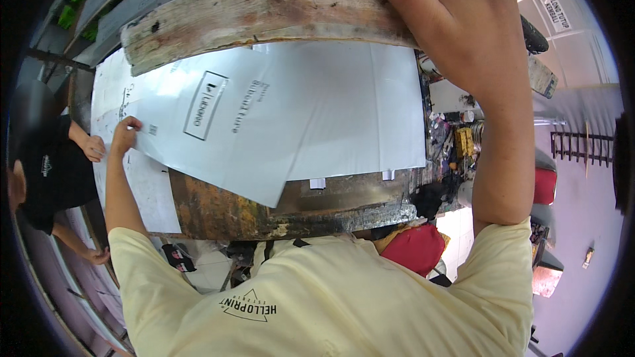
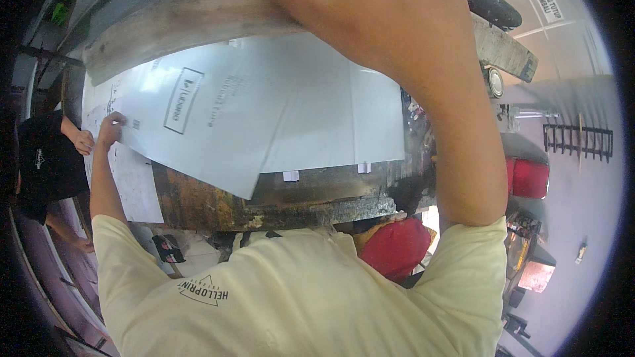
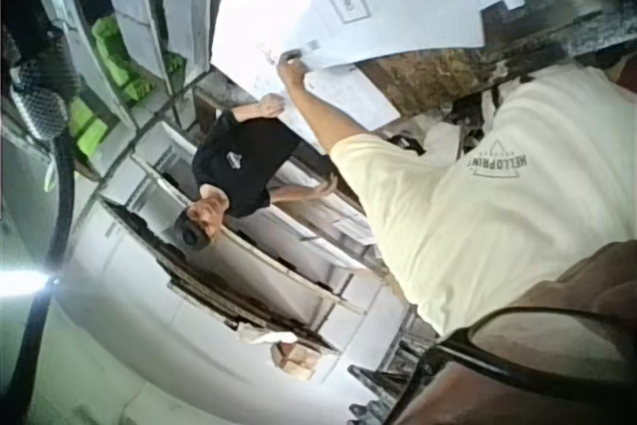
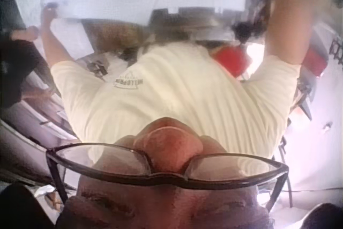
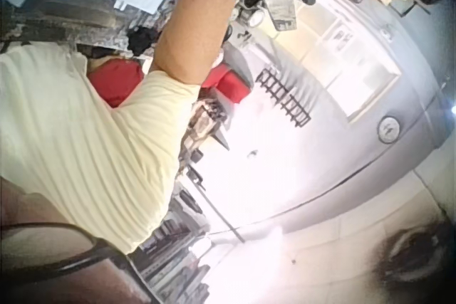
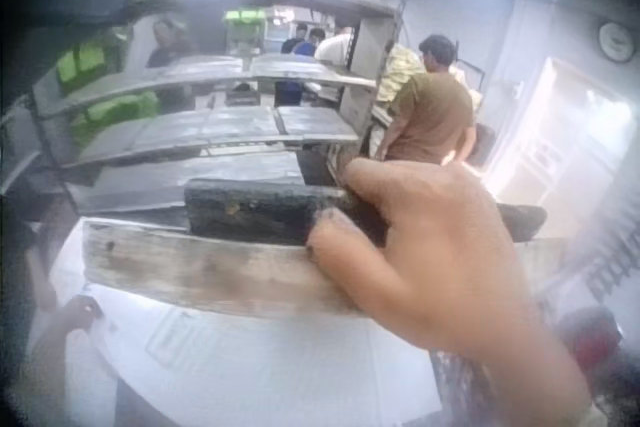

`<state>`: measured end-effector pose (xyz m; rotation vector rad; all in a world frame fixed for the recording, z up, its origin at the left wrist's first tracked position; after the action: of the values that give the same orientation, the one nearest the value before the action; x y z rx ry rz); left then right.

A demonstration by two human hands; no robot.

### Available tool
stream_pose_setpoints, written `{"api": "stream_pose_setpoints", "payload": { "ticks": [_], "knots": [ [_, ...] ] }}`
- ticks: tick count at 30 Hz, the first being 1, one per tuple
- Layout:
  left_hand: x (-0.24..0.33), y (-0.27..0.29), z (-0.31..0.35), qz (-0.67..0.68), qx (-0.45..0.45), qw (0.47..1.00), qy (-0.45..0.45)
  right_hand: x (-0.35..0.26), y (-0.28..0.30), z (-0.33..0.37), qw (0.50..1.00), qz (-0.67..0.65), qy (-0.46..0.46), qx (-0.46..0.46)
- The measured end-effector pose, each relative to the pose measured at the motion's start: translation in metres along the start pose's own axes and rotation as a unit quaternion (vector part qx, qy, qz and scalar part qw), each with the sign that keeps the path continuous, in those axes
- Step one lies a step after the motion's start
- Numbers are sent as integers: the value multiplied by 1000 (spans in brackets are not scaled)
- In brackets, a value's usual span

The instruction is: The person performs screen printing on white plastic mailers, then gathers several black shirts from a bag, organizes them on a shelf, and cleans the workspace.

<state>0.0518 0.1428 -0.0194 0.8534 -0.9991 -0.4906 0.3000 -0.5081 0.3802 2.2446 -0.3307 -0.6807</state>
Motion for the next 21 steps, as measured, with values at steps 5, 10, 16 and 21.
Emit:
{"api": "stream_pose_setpoints", "payload": {
  "ticks": [5, 10, 16, 21],
  "knots": [
    [182, -67, -8, -458, 370, 803, -98, -4, 7, 1, 997, 17, -60, -41],
    [413, -316, 144, -56, -38, 925, -374, -18, -18, 20, 988, 151, -32, 19],
    [470, -400, 214, -129, -114, 887, -427, -13, -11, 40, 990, 142, -14, 11],
    [466, -278, 189, 200, 76, 957, -197, -16, -18, 61, 971, 194, 82, 114]
  ]
}}
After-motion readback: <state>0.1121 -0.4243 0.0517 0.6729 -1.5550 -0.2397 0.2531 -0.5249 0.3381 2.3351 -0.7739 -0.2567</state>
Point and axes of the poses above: each hand's wrist, its own z-axis away from the middle knuckle, its own y-axis out of the back of the hand, x = y × z, the point moved 2 cm from there along -z, towards the middle knuckle, and after that the axes turned 1 degree about x, right-handed, at the moved point
